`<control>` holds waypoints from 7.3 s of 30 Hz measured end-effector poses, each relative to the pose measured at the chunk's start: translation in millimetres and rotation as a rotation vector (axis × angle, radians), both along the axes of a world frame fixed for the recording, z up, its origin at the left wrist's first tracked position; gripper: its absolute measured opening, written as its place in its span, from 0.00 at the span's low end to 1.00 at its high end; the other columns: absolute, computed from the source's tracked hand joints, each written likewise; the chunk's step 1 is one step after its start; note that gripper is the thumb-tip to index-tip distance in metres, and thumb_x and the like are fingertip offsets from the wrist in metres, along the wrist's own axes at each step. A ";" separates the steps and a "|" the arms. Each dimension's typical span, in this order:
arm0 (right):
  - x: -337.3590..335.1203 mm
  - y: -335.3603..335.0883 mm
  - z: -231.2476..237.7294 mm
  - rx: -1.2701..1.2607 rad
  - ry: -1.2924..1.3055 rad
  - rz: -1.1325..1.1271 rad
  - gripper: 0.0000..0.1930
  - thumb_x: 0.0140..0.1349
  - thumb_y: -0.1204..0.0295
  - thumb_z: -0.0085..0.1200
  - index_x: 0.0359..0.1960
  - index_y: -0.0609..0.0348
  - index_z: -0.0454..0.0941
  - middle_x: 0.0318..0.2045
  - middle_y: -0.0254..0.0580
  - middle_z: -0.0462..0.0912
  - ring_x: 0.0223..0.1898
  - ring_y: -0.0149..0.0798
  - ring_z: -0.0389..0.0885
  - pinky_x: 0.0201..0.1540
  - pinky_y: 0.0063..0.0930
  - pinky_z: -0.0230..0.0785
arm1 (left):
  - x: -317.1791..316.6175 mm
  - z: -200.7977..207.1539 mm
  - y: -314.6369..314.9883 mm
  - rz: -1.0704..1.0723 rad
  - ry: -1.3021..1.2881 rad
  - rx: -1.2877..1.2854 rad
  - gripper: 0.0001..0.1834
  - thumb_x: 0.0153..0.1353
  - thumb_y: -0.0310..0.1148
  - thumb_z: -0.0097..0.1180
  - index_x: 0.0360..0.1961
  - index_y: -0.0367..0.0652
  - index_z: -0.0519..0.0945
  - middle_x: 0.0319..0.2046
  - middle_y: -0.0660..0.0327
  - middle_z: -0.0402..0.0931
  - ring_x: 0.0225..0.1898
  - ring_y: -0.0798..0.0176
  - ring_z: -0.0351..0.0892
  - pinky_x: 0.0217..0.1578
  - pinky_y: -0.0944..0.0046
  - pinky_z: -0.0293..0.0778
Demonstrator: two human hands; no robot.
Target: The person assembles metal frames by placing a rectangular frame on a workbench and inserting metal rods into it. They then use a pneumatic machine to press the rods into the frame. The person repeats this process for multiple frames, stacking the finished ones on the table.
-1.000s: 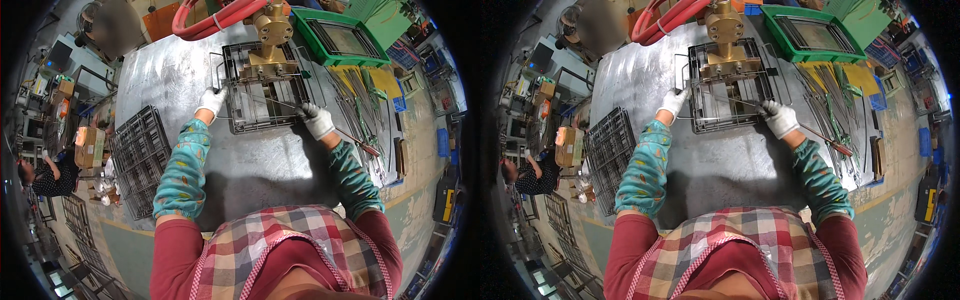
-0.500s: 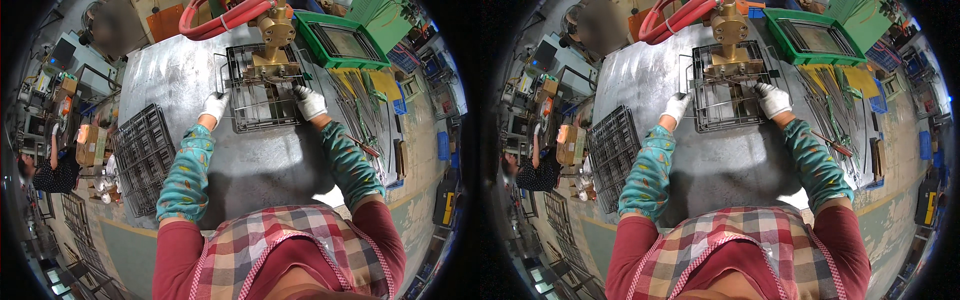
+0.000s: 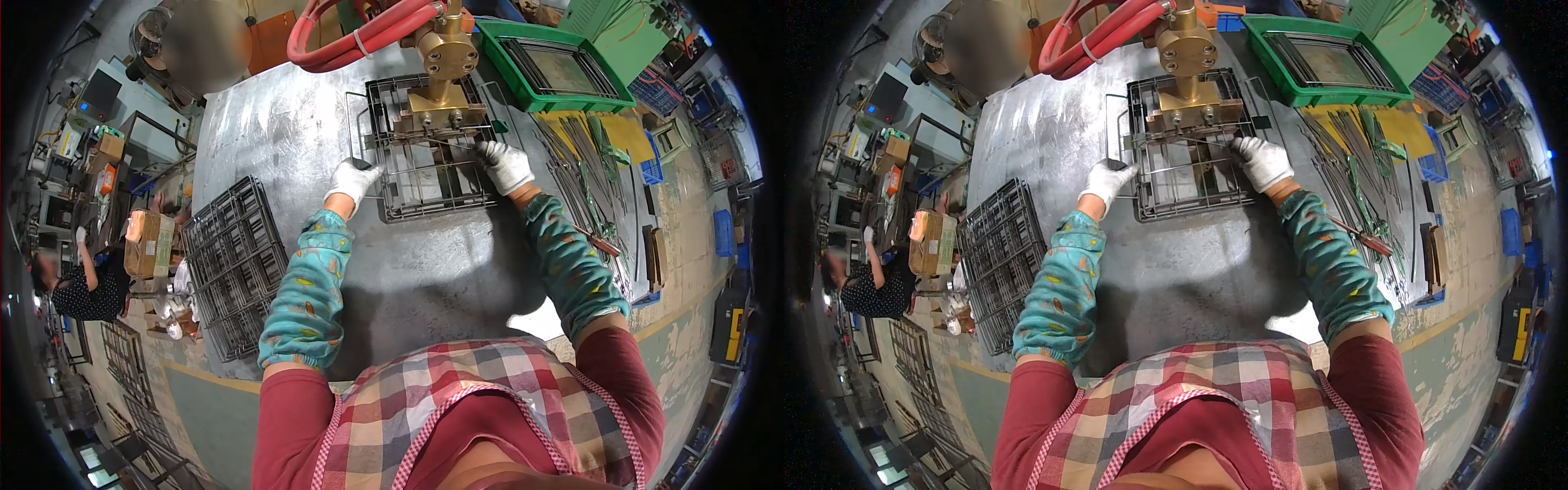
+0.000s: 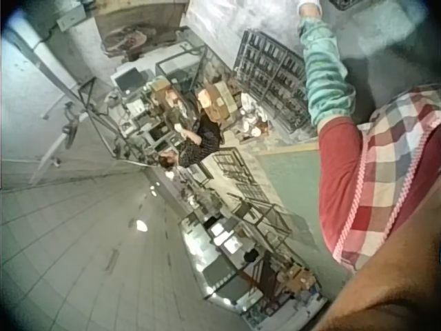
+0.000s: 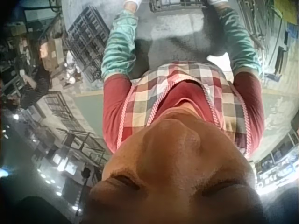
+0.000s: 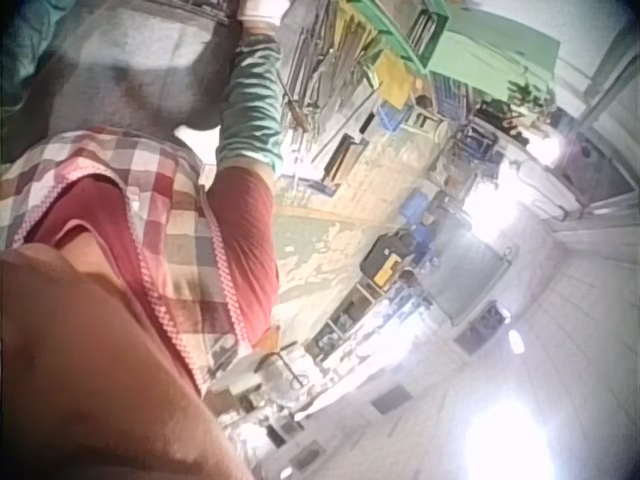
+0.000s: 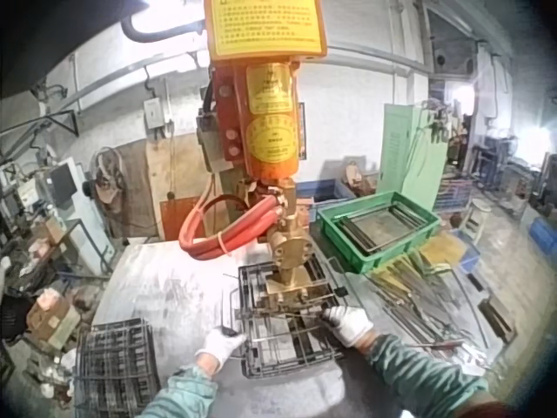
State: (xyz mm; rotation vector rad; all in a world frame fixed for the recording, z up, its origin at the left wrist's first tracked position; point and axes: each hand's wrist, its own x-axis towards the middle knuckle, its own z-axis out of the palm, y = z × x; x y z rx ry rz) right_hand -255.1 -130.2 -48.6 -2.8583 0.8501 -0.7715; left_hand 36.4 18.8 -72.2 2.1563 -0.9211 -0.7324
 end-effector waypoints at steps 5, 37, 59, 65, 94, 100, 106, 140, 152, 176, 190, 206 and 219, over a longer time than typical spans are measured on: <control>1.3 0.2 -7.8 0.005 -0.014 -0.022 0.06 0.55 0.68 0.50 0.35 0.47 0.75 0.26 0.40 0.77 0.30 0.46 0.78 0.31 0.39 0.70 | -17.3 13.3 -5.8 0.037 -0.110 0.014 0.32 0.36 0.43 0.74 0.38 0.32 0.76 0.31 0.55 0.79 0.33 0.62 0.78 0.35 0.65 0.74; -34.3 -18.9 30.4 0.621 0.045 -0.609 0.33 0.43 0.43 0.62 0.33 0.67 0.79 0.31 0.59 0.81 0.36 0.54 0.80 0.40 0.39 0.70 | -16.4 46.3 -2.6 0.022 -0.191 0.053 0.39 0.30 0.48 0.75 0.38 0.27 0.76 0.36 0.48 0.79 0.38 0.54 0.80 0.40 0.61 0.75; 5.0 -68.7 27.9 0.638 0.062 -0.603 0.32 0.45 0.43 0.61 0.44 0.56 0.77 0.42 0.53 0.80 0.46 0.51 0.77 0.49 0.38 0.68 | 26.3 31.0 -64.7 -0.040 -0.145 -0.021 0.32 0.34 0.43 0.75 0.37 0.31 0.78 0.35 0.54 0.80 0.34 0.60 0.80 0.37 0.63 0.75; 4.8 -74.5 18.5 0.608 0.065 -0.641 0.35 0.44 0.41 0.60 0.44 0.59 0.77 0.42 0.56 0.79 0.47 0.54 0.76 0.49 0.39 0.68 | 32.6 26.3 -68.7 -0.061 -0.142 -0.024 0.32 0.34 0.42 0.75 0.37 0.29 0.78 0.34 0.54 0.80 0.32 0.62 0.79 0.36 0.64 0.75; 2.2 -71.2 28.3 0.661 0.040 -0.634 0.31 0.45 0.44 0.61 0.42 0.58 0.79 0.40 0.54 0.80 0.45 0.52 0.78 0.47 0.39 0.69 | 26.7 28.6 -71.9 -0.029 -0.122 -0.006 0.36 0.33 0.41 0.75 0.40 0.27 0.74 0.36 0.51 0.79 0.35 0.60 0.78 0.38 0.64 0.75; 3.0 -97.4 37.5 0.690 0.079 -0.561 0.33 0.45 0.44 0.60 0.35 0.68 0.79 0.36 0.60 0.80 0.41 0.56 0.79 0.43 0.39 0.70 | 37.8 29.2 -84.3 -0.005 -0.176 0.085 0.34 0.34 0.44 0.74 0.37 0.28 0.77 0.35 0.47 0.79 0.37 0.53 0.80 0.41 0.61 0.74; 20.3 -116.7 37.2 0.693 0.078 -0.603 0.34 0.46 0.44 0.60 0.35 0.70 0.79 0.35 0.63 0.79 0.40 0.56 0.79 0.42 0.40 0.70 | 43.3 37.8 -103.5 0.001 -0.092 0.009 0.30 0.34 0.40 0.74 0.36 0.30 0.78 0.32 0.49 0.80 0.33 0.55 0.80 0.38 0.61 0.74; 37.2 -160.9 4.5 0.623 0.032 -0.550 0.35 0.45 0.41 0.59 0.32 0.71 0.79 0.31 0.63 0.79 0.38 0.58 0.79 0.41 0.41 0.70 | 77.5 14.5 -141.3 -0.048 -0.214 0.019 0.30 0.34 0.45 0.73 0.35 0.31 0.80 0.32 0.50 0.81 0.35 0.57 0.81 0.39 0.62 0.74; 42.9 -152.1 16.2 0.645 0.079 -0.576 0.34 0.46 0.42 0.59 0.32 0.69 0.79 0.31 0.59 0.80 0.37 0.55 0.80 0.41 0.41 0.70 | 80.3 17.2 -144.0 -0.050 -0.335 0.154 0.29 0.36 0.50 0.72 0.28 0.32 0.80 0.25 0.57 0.79 0.26 0.65 0.76 0.30 0.63 0.73; -10.7 -73.4 25.0 0.596 0.069 -0.539 0.33 0.44 0.42 0.61 0.32 0.67 0.79 0.31 0.59 0.81 0.38 0.56 0.79 0.40 0.41 0.71 | 24.5 29.3 -54.5 0.010 -0.248 0.038 0.39 0.32 0.46 0.75 0.40 0.26 0.76 0.37 0.47 0.79 0.38 0.54 0.80 0.40 0.62 0.74; -89.8 40.9 25.5 0.689 0.067 -0.561 0.36 0.43 0.42 0.62 0.37 0.68 0.77 0.35 0.60 0.80 0.40 0.56 0.78 0.42 0.38 0.71 | -56.2 43.3 58.1 -0.024 -0.172 0.143 0.36 0.34 0.47 0.74 0.37 0.27 0.76 0.33 0.43 0.79 0.35 0.48 0.80 0.38 0.59 0.75; -33.7 30.2 28.8 0.165 -0.040 -0.079 0.13 0.56 0.68 0.53 0.44 0.38 0.77 0.33 0.37 0.79 0.35 0.43 0.79 0.35 0.35 0.73 | -40.2 41.7 32.4 0.122 -0.242 -0.052 0.36 0.49 0.47 0.63 0.54 0.33 0.68 0.39 0.46 0.79 0.39 0.54 0.79 0.42 0.61 0.73; 34.5 -13.7 22.0 -0.082 0.170 -0.032 0.07 0.57 0.67 0.47 0.31 0.45 0.79 0.25 0.42 0.79 0.29 0.46 0.79 0.31 0.40 0.72 | -10.8 44.3 -32.1 -0.052 -0.151 0.102 0.28 0.39 0.47 0.69 0.39 0.40 0.81 0.38 0.52 0.80 0.41 0.52 0.79 0.44 0.60 0.73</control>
